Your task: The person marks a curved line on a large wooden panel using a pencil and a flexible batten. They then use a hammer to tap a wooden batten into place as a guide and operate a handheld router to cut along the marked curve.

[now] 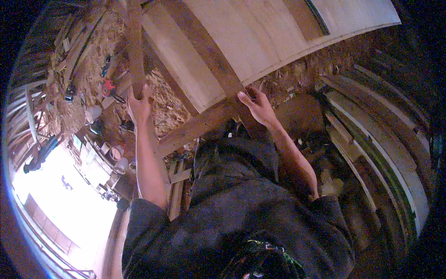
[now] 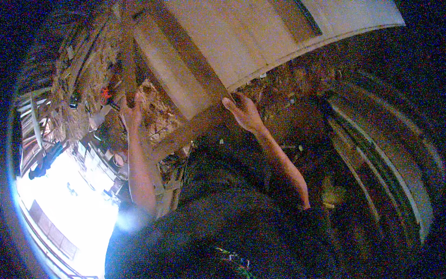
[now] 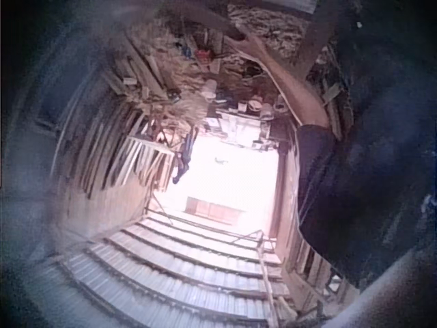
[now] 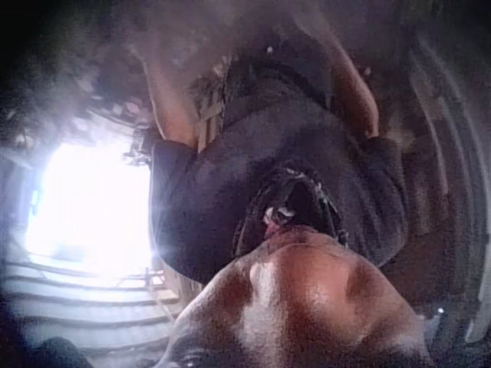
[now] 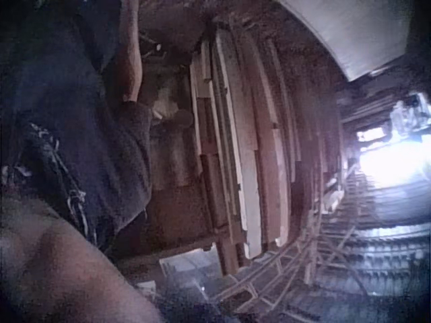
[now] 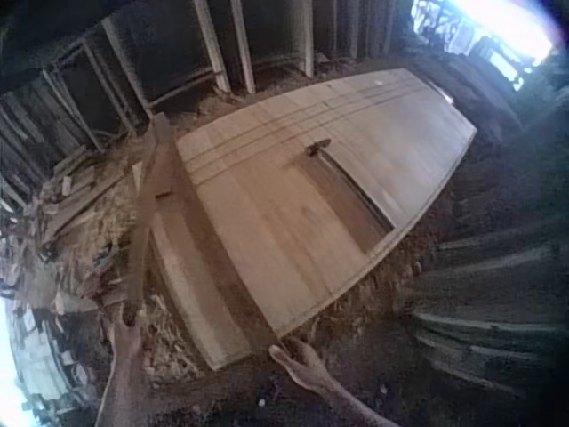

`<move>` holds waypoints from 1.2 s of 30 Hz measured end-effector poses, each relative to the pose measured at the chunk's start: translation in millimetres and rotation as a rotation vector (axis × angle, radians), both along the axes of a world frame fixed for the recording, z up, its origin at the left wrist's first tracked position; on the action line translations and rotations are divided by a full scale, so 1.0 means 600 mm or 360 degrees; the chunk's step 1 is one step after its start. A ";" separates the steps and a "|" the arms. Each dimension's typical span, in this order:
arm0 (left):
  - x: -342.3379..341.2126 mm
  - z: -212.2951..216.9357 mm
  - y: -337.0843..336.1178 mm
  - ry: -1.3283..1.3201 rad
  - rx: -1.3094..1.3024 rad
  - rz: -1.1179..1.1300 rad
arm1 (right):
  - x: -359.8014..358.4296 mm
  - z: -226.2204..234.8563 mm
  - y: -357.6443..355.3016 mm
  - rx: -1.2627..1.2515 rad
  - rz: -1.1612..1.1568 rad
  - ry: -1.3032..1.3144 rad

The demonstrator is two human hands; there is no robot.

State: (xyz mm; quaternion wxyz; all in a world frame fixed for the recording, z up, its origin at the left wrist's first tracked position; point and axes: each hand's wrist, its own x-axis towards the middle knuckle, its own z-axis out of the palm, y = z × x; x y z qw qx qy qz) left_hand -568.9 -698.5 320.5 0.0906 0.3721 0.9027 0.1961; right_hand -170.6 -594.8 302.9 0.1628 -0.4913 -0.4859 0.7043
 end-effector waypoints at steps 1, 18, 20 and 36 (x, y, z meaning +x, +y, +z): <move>0.004 0.002 0.003 0.0022 -0.0028 0.0019 | 0.001 -0.001 0.002 0.0047 -0.0003 0.0006; 0.010 -0.002 0.017 0.0099 -0.0041 -0.0028 | -0.002 0.032 0.031 0.0285 -0.0019 -0.0464; 0.016 0.003 0.024 0.0037 0.0014 -0.0030 | -0.003 0.030 0.030 0.0341 -0.0043 -0.0417; 0.026 0.014 0.032 0.0048 0.0041 -0.0073 | 0.010 0.050 0.052 0.0197 0.0257 -0.0545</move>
